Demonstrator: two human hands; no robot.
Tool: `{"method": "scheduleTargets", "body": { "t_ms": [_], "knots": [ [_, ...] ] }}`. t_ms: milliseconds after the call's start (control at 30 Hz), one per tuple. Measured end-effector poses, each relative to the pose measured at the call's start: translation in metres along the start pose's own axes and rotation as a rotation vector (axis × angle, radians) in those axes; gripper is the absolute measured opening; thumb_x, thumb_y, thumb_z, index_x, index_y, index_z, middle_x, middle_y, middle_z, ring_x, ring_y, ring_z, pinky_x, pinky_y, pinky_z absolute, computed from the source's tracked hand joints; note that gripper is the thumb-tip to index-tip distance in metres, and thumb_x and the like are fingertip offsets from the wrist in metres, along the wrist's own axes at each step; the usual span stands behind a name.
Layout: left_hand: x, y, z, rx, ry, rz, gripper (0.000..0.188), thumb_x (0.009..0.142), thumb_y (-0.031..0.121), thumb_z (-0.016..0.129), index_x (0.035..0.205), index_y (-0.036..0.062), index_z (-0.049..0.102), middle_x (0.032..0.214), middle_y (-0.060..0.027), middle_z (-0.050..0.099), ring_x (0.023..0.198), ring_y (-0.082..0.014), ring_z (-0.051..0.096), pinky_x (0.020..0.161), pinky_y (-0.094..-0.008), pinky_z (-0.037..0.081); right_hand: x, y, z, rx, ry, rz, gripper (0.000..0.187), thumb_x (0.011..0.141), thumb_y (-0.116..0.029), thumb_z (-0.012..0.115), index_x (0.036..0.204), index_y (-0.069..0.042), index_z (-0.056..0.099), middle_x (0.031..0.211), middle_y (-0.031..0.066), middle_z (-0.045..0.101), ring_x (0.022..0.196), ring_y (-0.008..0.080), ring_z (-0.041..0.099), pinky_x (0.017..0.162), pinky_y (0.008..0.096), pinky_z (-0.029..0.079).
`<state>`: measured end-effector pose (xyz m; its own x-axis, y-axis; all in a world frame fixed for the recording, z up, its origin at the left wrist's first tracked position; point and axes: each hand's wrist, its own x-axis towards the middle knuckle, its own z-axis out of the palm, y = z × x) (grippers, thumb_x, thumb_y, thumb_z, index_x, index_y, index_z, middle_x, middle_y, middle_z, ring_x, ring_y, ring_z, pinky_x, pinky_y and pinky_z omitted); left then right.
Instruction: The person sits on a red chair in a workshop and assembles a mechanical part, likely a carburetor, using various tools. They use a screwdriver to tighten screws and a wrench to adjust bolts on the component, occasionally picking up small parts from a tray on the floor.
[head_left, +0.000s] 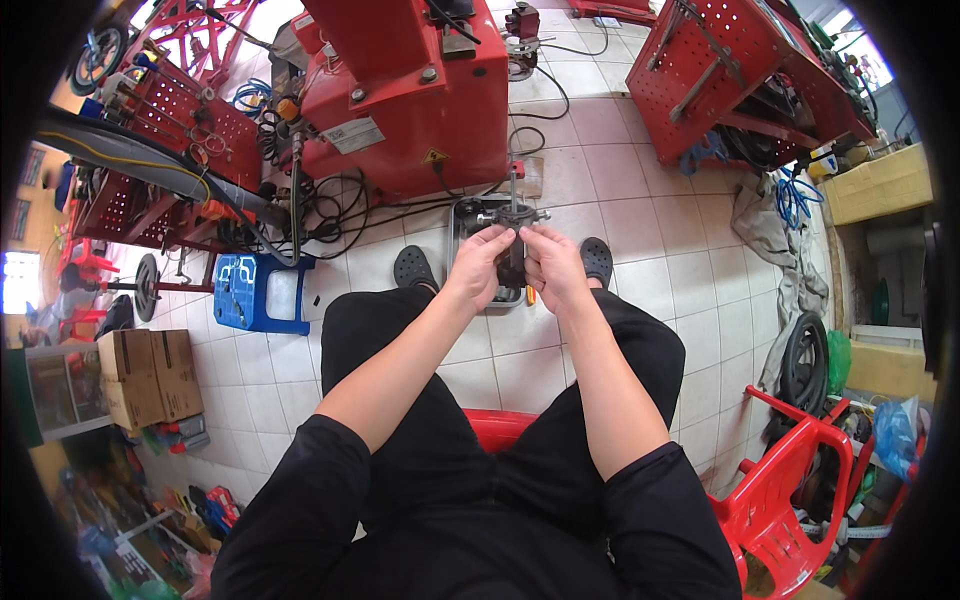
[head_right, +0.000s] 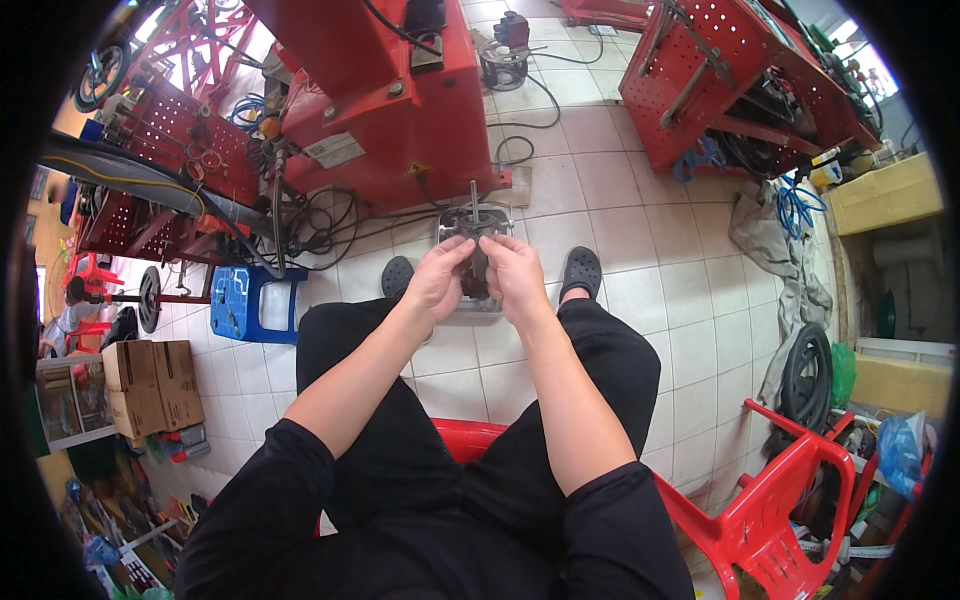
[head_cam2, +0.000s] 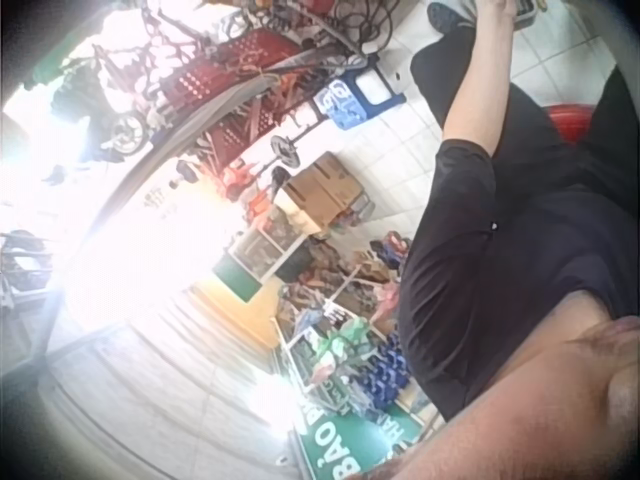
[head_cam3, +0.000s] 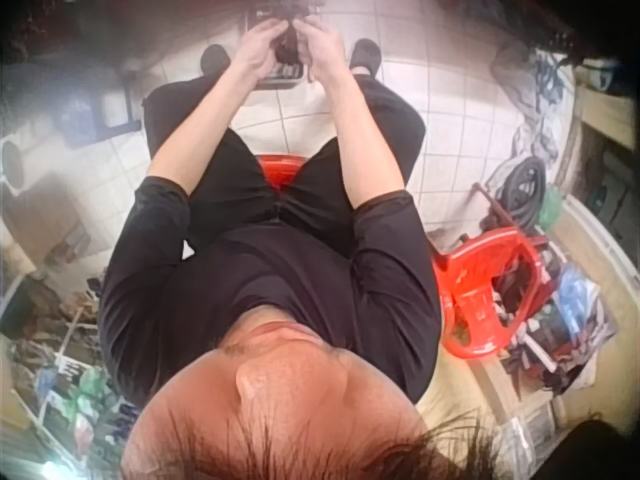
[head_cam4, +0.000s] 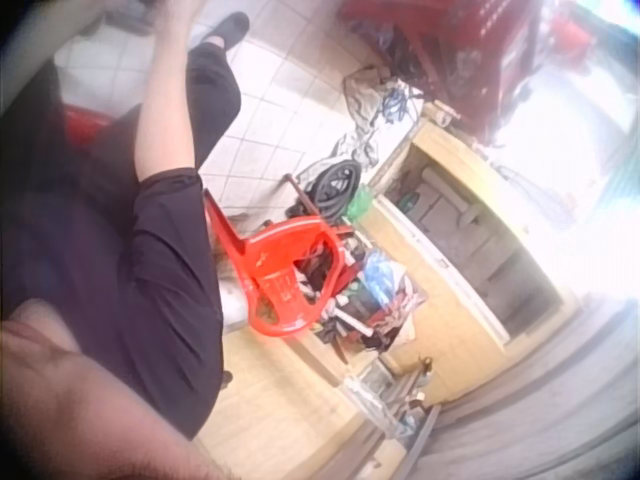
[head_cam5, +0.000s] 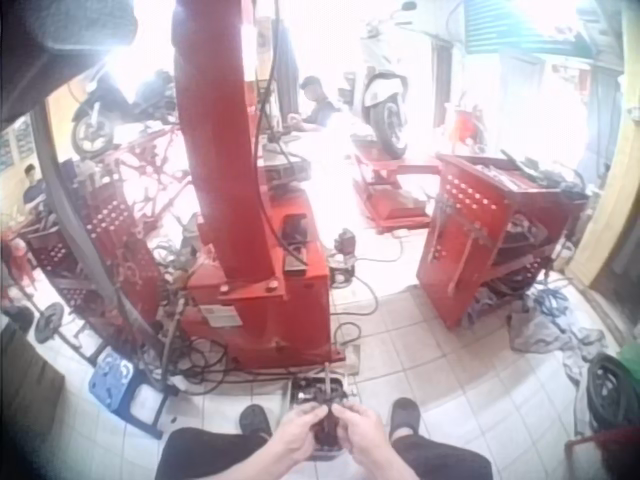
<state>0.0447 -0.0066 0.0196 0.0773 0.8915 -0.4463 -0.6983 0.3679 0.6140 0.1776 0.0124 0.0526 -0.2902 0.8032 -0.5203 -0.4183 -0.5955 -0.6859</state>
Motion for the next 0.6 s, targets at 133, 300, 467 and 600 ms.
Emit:
{"method": "scheduleTargets", "body": {
  "t_ms": [133, 300, 467, 600],
  "knots": [
    [0.003, 0.000, -0.006, 0.027, -0.076, 0.019, 0.009, 0.088, 0.015, 0.061, 0.096, 0.0100, 0.061, 0.094, -0.0018, 0.063, 0.088, -0.0136, 0.055, 0.078, -0.0289, 0.041, 0.000, 0.000, 0.002, 0.102, -0.026, 0.019, 0.011, 0.088, -0.016, 0.061, 0.085, -0.009, 0.052, 0.053, -0.0093, 0.035, 0.038, 0.0030, 0.029, 0.034, 0.0228, 0.021],
    [0.001, 0.004, -0.003, 0.042, -0.094, 0.019, 0.009, 0.088, 0.015, 0.062, 0.096, 0.0098, 0.062, 0.093, -0.0012, 0.063, 0.086, -0.0129, 0.055, 0.078, -0.0288, 0.040, -0.002, 0.000, 0.004, 0.168, -0.034, 0.030, 0.011, 0.089, -0.016, 0.060, 0.084, -0.012, 0.052, 0.052, -0.0092, 0.032, 0.038, 0.0039, 0.028, 0.035, 0.0231, 0.022],
    [0.001, 0.003, -0.002, 0.025, -0.070, 0.047, 0.009, 0.086, 0.013, 0.065, 0.094, 0.0099, 0.062, 0.092, -0.0004, 0.064, 0.083, -0.0109, 0.056, 0.077, -0.0272, 0.041, -0.003, -0.001, 0.006, 0.194, -0.040, 0.023, 0.011, 0.089, -0.017, 0.059, 0.082, -0.012, 0.052, 0.051, -0.0093, 0.031, 0.038, 0.0042, 0.028, 0.035, 0.0230, 0.022],
    [-0.002, 0.000, 0.003, 0.079, -0.049, 0.120, 0.012, 0.083, 0.010, 0.069, 0.093, 0.0086, 0.063, 0.089, 0.0006, 0.064, 0.082, -0.0083, 0.058, 0.076, -0.0235, 0.042, -0.003, -0.001, 0.006, 0.191, -0.042, 0.012, 0.011, 0.090, -0.017, 0.058, 0.082, -0.012, 0.052, 0.051, -0.0095, 0.031, 0.038, 0.0040, 0.028, 0.035, 0.0223, 0.022]
  ]
}}
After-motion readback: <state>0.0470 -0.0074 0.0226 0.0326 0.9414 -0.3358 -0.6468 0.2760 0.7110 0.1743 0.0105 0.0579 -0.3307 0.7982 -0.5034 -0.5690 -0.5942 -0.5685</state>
